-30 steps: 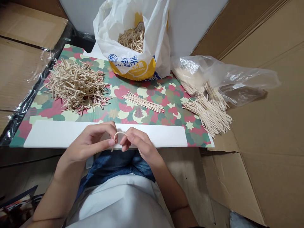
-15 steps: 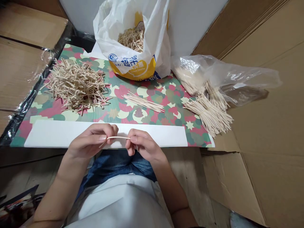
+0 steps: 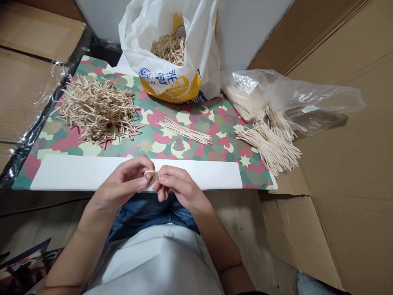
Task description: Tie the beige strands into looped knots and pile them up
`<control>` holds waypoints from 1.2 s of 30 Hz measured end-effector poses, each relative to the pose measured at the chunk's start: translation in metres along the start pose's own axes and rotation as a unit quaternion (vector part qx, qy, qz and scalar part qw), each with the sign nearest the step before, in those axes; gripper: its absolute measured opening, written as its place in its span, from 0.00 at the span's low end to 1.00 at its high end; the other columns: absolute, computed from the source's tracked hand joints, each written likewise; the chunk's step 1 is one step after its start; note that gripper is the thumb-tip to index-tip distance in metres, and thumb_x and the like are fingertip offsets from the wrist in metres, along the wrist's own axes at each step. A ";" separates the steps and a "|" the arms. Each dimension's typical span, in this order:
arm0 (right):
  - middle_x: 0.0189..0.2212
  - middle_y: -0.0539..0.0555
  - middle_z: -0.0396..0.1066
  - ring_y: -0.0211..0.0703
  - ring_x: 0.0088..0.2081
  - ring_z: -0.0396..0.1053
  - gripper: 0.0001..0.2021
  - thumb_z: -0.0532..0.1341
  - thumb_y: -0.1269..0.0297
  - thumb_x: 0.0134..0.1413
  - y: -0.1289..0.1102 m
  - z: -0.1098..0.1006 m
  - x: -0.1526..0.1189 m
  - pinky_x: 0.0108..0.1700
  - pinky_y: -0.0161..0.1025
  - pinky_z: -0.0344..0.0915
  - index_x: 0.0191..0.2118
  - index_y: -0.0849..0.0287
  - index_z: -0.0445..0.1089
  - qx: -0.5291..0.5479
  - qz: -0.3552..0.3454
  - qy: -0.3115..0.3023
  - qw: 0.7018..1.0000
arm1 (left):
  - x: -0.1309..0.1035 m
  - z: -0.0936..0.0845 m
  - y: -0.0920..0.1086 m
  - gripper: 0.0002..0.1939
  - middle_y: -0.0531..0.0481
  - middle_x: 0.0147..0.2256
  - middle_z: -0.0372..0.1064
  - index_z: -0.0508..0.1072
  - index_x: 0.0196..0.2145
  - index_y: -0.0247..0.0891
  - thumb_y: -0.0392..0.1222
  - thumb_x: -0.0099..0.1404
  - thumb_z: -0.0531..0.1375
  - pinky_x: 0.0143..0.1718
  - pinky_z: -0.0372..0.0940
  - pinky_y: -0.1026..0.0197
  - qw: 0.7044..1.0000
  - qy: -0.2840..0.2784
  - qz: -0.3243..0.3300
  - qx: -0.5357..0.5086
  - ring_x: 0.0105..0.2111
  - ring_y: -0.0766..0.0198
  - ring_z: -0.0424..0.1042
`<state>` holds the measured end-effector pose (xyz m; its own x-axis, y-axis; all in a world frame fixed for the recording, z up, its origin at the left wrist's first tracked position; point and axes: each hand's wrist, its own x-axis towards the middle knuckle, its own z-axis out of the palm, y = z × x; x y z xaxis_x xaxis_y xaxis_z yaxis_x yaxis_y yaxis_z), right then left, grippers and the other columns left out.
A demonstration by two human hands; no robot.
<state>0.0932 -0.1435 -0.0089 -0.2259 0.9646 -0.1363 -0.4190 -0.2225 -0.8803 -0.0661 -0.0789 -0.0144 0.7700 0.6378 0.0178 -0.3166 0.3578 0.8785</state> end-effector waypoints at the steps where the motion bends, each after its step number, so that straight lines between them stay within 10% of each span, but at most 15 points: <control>1: 0.18 0.47 0.65 0.33 0.20 0.62 0.09 0.57 0.62 0.55 0.000 0.001 0.000 0.25 0.32 0.57 0.28 0.61 0.69 -0.005 0.000 -0.001 1.000 | 0.000 0.001 -0.001 0.07 0.53 0.24 0.63 0.68 0.36 0.36 0.39 0.60 0.61 0.27 0.58 0.65 1.000 -0.009 -0.001 -0.006 0.25 0.67 0.67; 36: 0.23 0.47 0.64 0.31 0.24 0.63 0.10 0.56 0.61 0.58 0.001 -0.001 0.011 0.27 0.30 0.59 0.30 0.61 0.66 -0.066 0.024 -0.040 0.997 | 0.008 0.005 -0.007 0.02 0.52 0.34 0.57 0.69 0.32 0.34 0.36 0.61 0.58 0.25 0.69 0.60 0.997 0.013 0.052 -0.061 0.23 0.67 0.71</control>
<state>0.0909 -0.1327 -0.0112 -0.3150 0.9377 -0.1467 -0.2872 -0.2415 -0.9269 -0.0552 -0.0802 -0.0177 0.7151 0.6931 0.0913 -0.4595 0.3676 0.8085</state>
